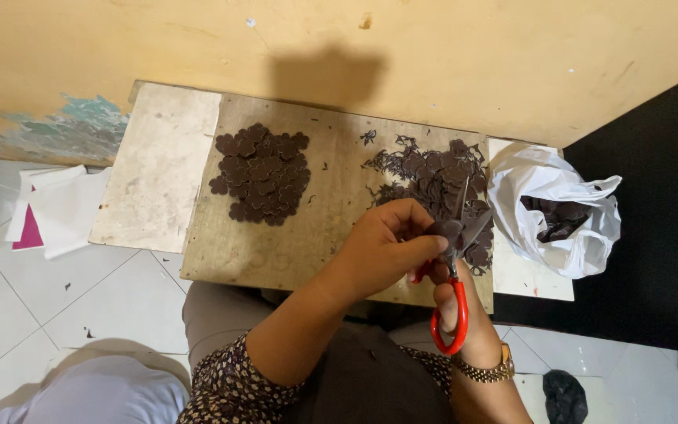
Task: The person uses red-handled scissors to cut dark brown material into flower-like shapes. They hold each piece with the left hand and trim the edges with the right, placing finished pieces into a pile on the left side of the table.
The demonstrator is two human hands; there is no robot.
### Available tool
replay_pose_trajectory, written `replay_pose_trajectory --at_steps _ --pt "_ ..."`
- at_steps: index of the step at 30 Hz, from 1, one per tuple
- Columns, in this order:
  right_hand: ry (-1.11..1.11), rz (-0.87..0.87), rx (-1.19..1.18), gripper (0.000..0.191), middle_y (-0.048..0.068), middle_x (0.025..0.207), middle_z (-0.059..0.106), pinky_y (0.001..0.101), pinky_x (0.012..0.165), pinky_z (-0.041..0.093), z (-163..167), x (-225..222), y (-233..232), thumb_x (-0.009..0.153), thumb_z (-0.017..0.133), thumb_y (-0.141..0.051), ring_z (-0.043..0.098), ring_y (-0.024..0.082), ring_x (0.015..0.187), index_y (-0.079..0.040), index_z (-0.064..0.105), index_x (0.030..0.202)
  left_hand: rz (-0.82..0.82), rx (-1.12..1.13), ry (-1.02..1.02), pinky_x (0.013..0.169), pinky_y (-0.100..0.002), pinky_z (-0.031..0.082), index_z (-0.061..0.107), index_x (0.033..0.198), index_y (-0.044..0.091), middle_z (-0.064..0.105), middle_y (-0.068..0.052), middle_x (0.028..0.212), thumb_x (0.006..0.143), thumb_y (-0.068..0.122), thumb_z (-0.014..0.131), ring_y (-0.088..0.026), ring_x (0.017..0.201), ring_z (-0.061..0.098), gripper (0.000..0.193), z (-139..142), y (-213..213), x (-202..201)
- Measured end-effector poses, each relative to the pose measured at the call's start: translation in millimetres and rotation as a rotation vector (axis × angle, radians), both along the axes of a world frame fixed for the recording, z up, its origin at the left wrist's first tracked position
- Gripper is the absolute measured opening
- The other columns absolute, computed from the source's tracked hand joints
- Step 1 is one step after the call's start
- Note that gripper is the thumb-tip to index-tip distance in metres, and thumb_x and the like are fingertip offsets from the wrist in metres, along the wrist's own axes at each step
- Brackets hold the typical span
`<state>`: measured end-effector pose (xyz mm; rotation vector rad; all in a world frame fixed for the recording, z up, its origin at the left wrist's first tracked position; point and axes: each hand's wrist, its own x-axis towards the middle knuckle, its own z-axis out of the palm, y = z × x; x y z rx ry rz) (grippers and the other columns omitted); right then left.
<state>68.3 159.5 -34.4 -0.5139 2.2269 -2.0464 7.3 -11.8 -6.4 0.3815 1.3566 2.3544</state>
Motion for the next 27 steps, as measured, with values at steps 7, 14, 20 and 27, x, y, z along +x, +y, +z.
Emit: replay_pose_trajectory --at_steps 7,14,20,27 --pt "0.028 -0.076 0.073 0.093 0.006 0.095 0.060 0.0307 0.082 0.046 -6 -4 5 0.088 0.040 -0.090 0.056 0.017 0.089 -0.001 0.057 0.110 -0.020 -0.045 -0.002 0.051 -0.025 0.049 0.061 0.089 0.002 0.070 -0.007 0.072 0.094 0.007 0.072 -0.010 0.057 0.062 0.013 7 5 -1" --pt "0.037 -0.107 0.060 0.080 0.003 0.090 0.058 0.0280 0.074 0.045 -22 -6 12 0.095 0.045 -0.080 0.053 0.014 0.082 -0.002 0.058 0.106 0.009 -0.070 0.032 0.056 -0.025 0.051 0.062 0.088 0.003 0.069 -0.005 0.074 0.093 0.007 0.073 -0.009 0.062 0.063 0.013 2 4 -2" --pt "0.017 -0.084 -0.024 0.079 0.002 0.091 0.054 0.0275 0.072 0.043 -21 -4 12 0.093 0.051 -0.078 0.049 0.012 0.082 -0.001 0.057 0.109 0.032 -0.077 0.029 0.063 -0.023 0.052 0.063 0.090 0.005 0.070 -0.003 0.078 0.092 0.007 0.074 -0.008 0.069 0.065 0.011 -4 3 -3" --pt "-0.033 -0.095 -0.006 0.079 0.000 0.085 0.050 0.0270 0.067 0.042 -15 -6 10 0.089 0.053 -0.082 0.049 0.012 0.078 -0.005 0.056 0.101 0.093 -0.094 0.098 0.066 -0.022 0.051 0.067 0.096 0.003 0.070 -0.001 0.080 0.096 0.012 0.073 -0.005 0.072 0.063 0.011 -10 0 -3"
